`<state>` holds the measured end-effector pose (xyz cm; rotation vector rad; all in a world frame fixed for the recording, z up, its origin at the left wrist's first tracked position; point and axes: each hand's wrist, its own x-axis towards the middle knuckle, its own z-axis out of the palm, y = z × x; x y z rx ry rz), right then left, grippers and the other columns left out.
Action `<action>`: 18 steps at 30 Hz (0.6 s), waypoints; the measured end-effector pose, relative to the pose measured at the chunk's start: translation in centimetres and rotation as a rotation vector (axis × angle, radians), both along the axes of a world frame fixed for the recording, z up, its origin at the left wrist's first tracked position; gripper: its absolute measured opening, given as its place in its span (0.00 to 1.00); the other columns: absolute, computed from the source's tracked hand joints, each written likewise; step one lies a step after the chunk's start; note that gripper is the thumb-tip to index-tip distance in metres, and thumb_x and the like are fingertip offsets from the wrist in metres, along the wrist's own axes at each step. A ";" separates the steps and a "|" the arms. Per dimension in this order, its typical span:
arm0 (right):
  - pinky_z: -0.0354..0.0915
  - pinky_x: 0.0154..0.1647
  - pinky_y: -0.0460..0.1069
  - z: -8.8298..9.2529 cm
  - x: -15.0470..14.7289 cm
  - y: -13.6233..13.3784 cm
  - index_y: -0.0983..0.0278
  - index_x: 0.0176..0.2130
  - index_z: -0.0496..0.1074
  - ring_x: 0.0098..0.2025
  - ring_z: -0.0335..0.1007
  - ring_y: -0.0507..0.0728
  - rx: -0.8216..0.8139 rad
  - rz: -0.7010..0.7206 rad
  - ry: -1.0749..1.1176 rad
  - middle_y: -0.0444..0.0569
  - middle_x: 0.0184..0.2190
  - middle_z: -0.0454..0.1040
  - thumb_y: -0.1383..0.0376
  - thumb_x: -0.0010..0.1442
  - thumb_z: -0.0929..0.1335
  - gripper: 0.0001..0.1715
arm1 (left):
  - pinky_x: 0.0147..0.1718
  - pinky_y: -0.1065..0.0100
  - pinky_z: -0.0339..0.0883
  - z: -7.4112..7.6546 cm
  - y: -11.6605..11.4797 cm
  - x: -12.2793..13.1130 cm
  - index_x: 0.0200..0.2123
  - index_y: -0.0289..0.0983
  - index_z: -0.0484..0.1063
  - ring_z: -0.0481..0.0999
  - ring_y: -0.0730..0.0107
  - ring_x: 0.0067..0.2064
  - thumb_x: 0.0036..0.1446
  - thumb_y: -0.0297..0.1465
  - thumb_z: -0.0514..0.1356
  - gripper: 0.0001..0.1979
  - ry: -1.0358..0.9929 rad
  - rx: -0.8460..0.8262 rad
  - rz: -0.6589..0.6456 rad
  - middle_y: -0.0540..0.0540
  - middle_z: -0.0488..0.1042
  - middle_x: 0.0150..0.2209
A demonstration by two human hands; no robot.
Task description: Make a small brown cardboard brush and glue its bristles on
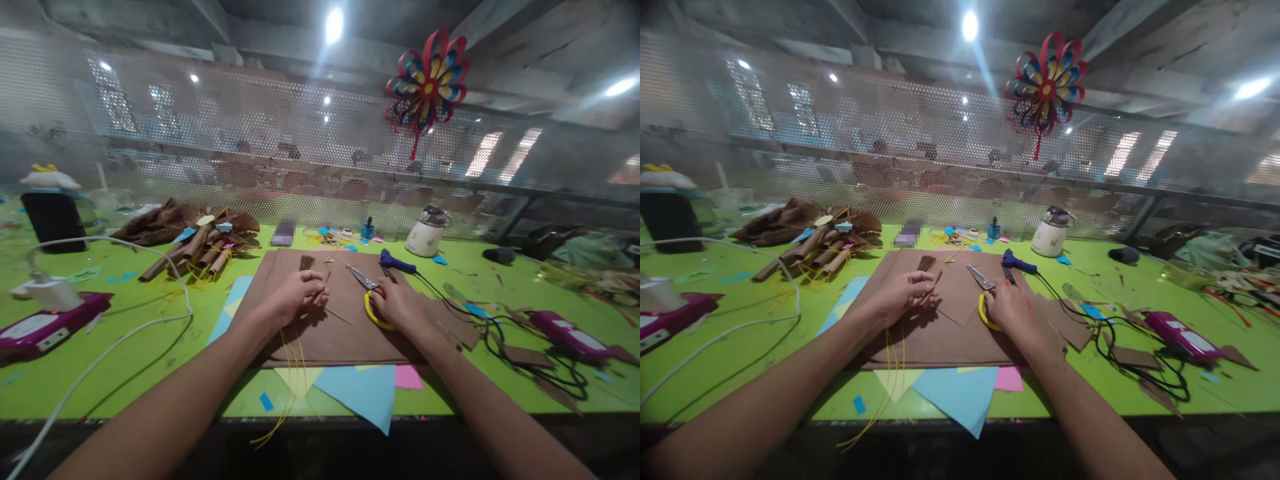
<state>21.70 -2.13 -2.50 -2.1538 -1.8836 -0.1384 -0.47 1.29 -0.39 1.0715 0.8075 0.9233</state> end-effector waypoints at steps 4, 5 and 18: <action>0.57 0.41 0.51 0.9 -1.1 -1.1 0.69 0.41 0.72 0.42 0.67 0.62 0.083 0.041 -0.145 0.60 0.37 0.74 0.59 0.61 0.59 0.20 | 0.21 0.72 0.57 -1.0 0.7 -0.1 0.37 0.34 0.69 0.69 0.72 0.21 0.46 0.28 0.63 0.12 0.256 0.215 0.075 0.47 0.71 0.20; 0.57 0.43 0.51 1.0 -1.3 -1.3 0.69 0.41 0.72 0.43 0.66 0.62 0.120 0.091 -0.153 0.59 0.38 0.74 0.59 0.62 0.59 0.20 | 0.20 0.72 0.56 -1.2 0.9 -0.1 0.38 0.35 0.70 0.67 0.71 0.20 0.46 0.29 0.63 0.13 0.353 0.294 0.121 0.48 0.70 0.18; 0.59 0.35 0.50 1.8 -5.0 -1.1 0.68 0.31 0.76 0.32 0.72 0.60 -0.161 0.544 -0.399 0.60 0.30 0.77 0.66 0.56 0.61 0.16 | 0.29 0.69 0.57 -1.1 1.7 -1.1 0.43 0.38 0.72 0.71 0.64 0.31 0.50 0.31 0.56 0.15 1.017 0.779 0.269 0.44 0.76 0.33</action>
